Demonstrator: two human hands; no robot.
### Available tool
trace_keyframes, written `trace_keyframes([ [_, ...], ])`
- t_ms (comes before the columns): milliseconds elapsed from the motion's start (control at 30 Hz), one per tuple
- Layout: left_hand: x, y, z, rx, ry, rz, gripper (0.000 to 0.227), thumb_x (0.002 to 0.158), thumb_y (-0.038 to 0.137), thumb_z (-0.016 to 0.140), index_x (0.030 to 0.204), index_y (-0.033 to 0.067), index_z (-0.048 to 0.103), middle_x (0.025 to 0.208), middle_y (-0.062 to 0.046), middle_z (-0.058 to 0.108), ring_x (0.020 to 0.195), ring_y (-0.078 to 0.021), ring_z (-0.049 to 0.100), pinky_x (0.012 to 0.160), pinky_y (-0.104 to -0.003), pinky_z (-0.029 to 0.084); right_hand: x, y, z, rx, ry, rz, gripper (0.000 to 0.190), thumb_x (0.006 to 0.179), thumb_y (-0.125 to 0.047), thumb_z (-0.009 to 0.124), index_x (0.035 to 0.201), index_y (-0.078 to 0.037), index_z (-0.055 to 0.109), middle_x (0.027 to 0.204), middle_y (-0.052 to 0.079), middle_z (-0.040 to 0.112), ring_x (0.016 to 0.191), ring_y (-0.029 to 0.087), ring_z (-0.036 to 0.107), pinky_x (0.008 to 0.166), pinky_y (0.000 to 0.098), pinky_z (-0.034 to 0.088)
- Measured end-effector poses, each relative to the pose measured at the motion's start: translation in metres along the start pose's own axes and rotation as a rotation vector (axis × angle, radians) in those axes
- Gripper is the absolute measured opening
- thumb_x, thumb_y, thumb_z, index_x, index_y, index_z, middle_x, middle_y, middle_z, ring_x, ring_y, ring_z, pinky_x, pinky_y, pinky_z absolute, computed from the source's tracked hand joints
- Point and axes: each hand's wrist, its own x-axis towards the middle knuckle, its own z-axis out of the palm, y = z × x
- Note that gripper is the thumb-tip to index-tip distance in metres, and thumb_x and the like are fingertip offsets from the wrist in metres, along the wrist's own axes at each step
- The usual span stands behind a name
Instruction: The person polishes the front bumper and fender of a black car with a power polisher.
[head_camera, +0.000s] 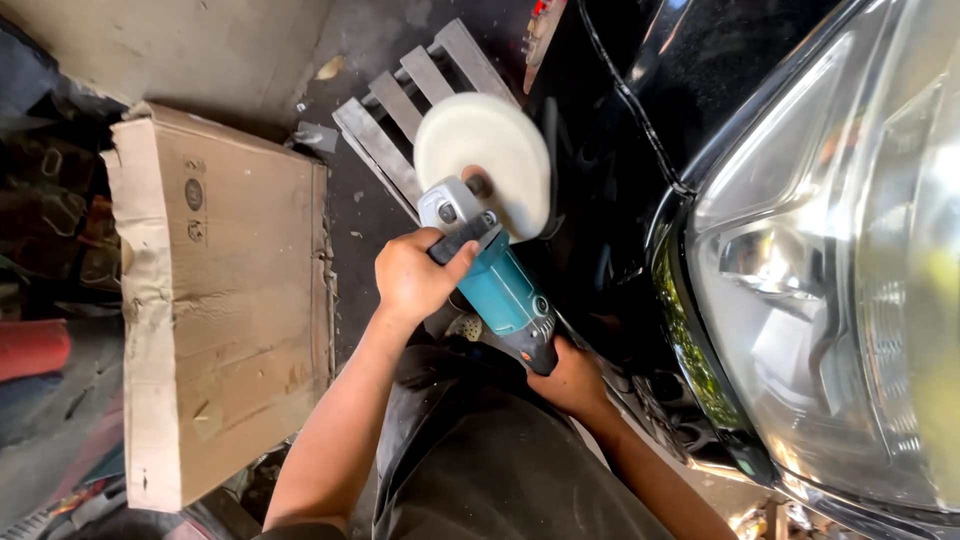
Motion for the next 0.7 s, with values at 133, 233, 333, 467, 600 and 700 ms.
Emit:
trace_keyframes([
  [133, -0.005, -0.042, 0.026, -0.056, 0.011, -0.075, 0.043, 0.077, 0.048, 0.082, 0.067, 0.008, 0.069, 0.06, -0.013, 0.065, 0.059, -0.0346, 0.068, 0.059, -0.043, 0.054, 0.008, 0.01, 0.014, -0.122, -0.116, 0.109, 0.056, 0.068, -0.037, 0.081, 0.112, -0.006, 0.066, 0.101, 0.018, 0.075, 0.094, 0.034, 0.073, 0.084, 0.0437, 0.056],
  [233, -0.003, -0.068, 0.041, -0.078, 0.016, -0.08, 0.043, 0.077, 0.048, 0.082, 0.067, 0.0081, 0.07, 0.061, -0.013, 0.066, 0.061, -0.0342, 0.069, 0.059, -0.043, 0.055, 0.015, 0.016, 0.025, -0.109, -0.177, 0.1, 0.052, 0.067, -0.031, 0.078, 0.111, -0.005, 0.067, 0.102, 0.017, 0.075, 0.093, 0.032, 0.074, 0.083, 0.0422, 0.057],
  [333, 0.002, -0.074, 0.042, -0.116, 0.01, -0.123, 0.039, 0.076, 0.047, 0.081, 0.07, 0.01, 0.072, 0.061, -0.012, 0.067, 0.06, -0.0334, 0.069, 0.059, -0.042, 0.055, 0.021, 0.014, 0.032, -0.079, -0.203, 0.12, 0.054, 0.067, -0.03, 0.078, 0.114, -0.006, 0.066, 0.101, 0.016, 0.076, 0.093, 0.03, 0.074, 0.084, 0.0411, 0.057],
  [467, 0.02, -0.056, 0.022, -0.033, 0.013, -0.041, 0.04, 0.077, 0.049, 0.082, 0.068, 0.0111, 0.072, 0.06, -0.012, 0.066, 0.059, -0.0334, 0.069, 0.059, -0.043, 0.055, 0.029, 0.009, 0.039, -0.046, -0.129, 0.066, 0.055, 0.068, -0.031, 0.08, 0.115, -0.005, 0.065, 0.102, 0.019, 0.075, 0.094, 0.035, 0.073, 0.085, 0.0429, 0.057],
  [600, 0.044, -0.017, -0.012, -0.054, 0.113, 0.165, 0.036, 0.077, 0.047, 0.083, 0.074, 0.0126, 0.075, 0.061, -0.01, 0.067, 0.056, -0.0311, 0.069, 0.057, -0.041, 0.055, 0.039, -0.008, 0.033, -0.009, 0.049, -0.011, 0.056, 0.07, -0.033, 0.081, 0.115, -0.005, 0.065, 0.1, 0.021, 0.075, 0.093, 0.039, 0.073, 0.082, 0.0451, 0.057],
  [700, 0.062, 0.006, -0.028, 0.037, 0.132, 0.279, 0.044, 0.079, 0.048, 0.085, 0.065, 0.0093, 0.069, 0.063, -0.011, 0.066, 0.061, -0.0329, 0.068, 0.058, -0.041, 0.055, 0.039, -0.033, 0.013, -0.015, 0.118, -0.037, 0.053, 0.07, -0.036, 0.083, 0.11, -0.005, 0.067, 0.098, 0.021, 0.075, 0.091, 0.038, 0.075, 0.079, 0.044, 0.058],
])
